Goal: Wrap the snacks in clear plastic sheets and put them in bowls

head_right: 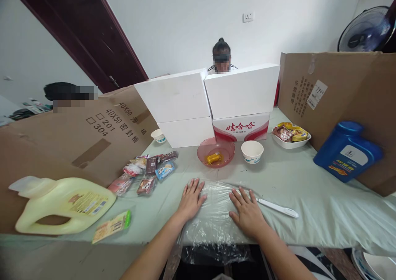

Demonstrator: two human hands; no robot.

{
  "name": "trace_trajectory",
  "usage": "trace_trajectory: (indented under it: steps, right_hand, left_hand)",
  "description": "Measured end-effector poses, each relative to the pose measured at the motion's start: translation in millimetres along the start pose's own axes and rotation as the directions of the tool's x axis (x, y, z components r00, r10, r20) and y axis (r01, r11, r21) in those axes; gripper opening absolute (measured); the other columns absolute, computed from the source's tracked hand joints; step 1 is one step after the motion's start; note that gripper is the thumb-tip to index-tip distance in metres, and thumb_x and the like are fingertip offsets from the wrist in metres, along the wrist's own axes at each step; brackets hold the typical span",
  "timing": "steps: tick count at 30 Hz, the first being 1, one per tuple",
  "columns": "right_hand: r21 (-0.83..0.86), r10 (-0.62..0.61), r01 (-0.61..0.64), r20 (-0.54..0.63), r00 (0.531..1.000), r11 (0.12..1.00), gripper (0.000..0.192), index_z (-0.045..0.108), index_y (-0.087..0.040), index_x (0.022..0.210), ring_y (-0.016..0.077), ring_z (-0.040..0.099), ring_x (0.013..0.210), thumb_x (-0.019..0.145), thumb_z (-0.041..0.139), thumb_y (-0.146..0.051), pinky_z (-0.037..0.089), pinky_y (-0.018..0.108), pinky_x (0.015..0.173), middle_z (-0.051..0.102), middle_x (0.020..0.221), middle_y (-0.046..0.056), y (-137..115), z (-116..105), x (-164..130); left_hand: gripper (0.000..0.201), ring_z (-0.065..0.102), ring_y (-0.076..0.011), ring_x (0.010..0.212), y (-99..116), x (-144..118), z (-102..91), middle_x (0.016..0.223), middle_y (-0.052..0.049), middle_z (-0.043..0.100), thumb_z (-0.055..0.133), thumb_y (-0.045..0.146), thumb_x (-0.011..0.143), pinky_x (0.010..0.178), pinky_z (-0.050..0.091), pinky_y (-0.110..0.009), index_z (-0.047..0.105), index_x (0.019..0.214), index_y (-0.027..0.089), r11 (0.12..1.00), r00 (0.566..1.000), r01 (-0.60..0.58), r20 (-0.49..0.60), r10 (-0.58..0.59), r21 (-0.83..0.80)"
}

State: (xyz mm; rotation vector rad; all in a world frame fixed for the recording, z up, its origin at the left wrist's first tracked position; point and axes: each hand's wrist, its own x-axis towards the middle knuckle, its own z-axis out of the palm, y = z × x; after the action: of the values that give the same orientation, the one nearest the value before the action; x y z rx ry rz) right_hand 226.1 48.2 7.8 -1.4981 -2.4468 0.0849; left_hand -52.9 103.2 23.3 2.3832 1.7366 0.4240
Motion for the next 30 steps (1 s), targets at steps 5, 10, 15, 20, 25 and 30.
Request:
trace_trajectory:
  steps: [5,10,15,20,25,30]
  right_hand:
    - [0.04,0.145,-0.142,-0.081,0.986,0.989,0.051,0.052,-0.019,0.135,0.0352,0.032,0.137,0.091,0.05,-0.045,0.029,0.061,0.108,0.045,0.144,0.014,8.3,-30.6,1.8]
    - [0.275,-0.102,0.108,-0.034,0.994,0.955,0.064,0.045,-0.024,0.14,0.0289,0.037,0.136,0.086,0.054,-0.058,0.038,0.048,0.108,0.046,0.144,0.011,0.4,-66.2,-45.7]
    - [0.337,-0.201,0.172,0.053,0.978,0.926,0.072,0.041,-0.028,0.143,0.0329,0.033,0.138,0.079,0.065,-0.053,0.035,0.053,0.109,0.044,0.146,0.009,-14.1,-51.4,-93.7]
    - [0.439,-0.124,0.102,0.02,0.992,0.892,0.024,0.067,-0.028,0.103,0.0264,0.041,0.134,0.093,0.045,-0.024,0.037,0.049,0.109,0.062,0.126,0.005,-24.0,-39.2,-97.2]
    - [0.734,0.127,-0.128,0.057,0.99,0.667,0.023,0.062,-0.024,0.096,0.0193,0.066,0.09,0.095,0.041,-0.035,0.054,0.034,0.08,0.069,0.092,0.005,-25.5,-50.7,-77.1]
    - [0.747,0.459,-0.353,0.071,0.885,0.564,0.031,0.057,-0.022,0.097,0.0182,0.064,0.062,0.093,0.037,-0.045,0.052,0.031,0.061,0.066,0.072,0.001,-12.4,-40.2,-37.3]
  left_hand:
    - [0.04,0.04,-0.0316,0.133,-11.4,-19.9,-27.2,0.138,-0.015,0.05,0.05,0.034,0.089,0.107,0.034,-0.055,0.057,0.126,0.019,0.994,0.984,-0.024,-0.179,0.005,-0.105]
    - [0.027,0.052,-0.0285,0.12,-11.0,-80.6,-63.3,0.116,-0.011,0.062,0.061,0.037,0.084,0.101,0.044,-0.047,0.065,0.108,0.025,0.929,0.965,-0.261,-0.105,0.242,-0.262]
    - [0.073,0.038,-0.0376,0.133,-10.8,-130.7,-60.8,0.141,-0.012,0.047,0.083,0.041,0.059,0.107,0.036,-0.056,0.055,0.126,0.029,0.911,0.933,-0.287,0.131,0.336,-0.295]
    - [0.022,0.039,-0.0294,0.134,-4.0,-132.1,-62.6,0.133,-0.007,0.056,0.057,0.015,0.081,0.109,0.034,-0.05,0.066,0.096,0.028,0.911,0.926,-0.222,0.218,0.309,-0.348]
    - [0.012,0.063,-0.0185,0.077,1.6,-103.1,-79.1,0.078,-0.003,0.066,0.051,0.025,0.087,0.072,0.05,-0.028,0.061,0.08,0.021,0.803,0.967,0.021,0.217,0.136,-0.596]
    - [0.012,0.057,-0.0142,0.06,0.5,-52.3,-63.6,0.064,0.002,0.061,0.051,0.027,0.086,0.059,0.042,-0.023,0.058,0.082,0.02,0.823,0.992,0.127,0.07,-0.106,-0.554]
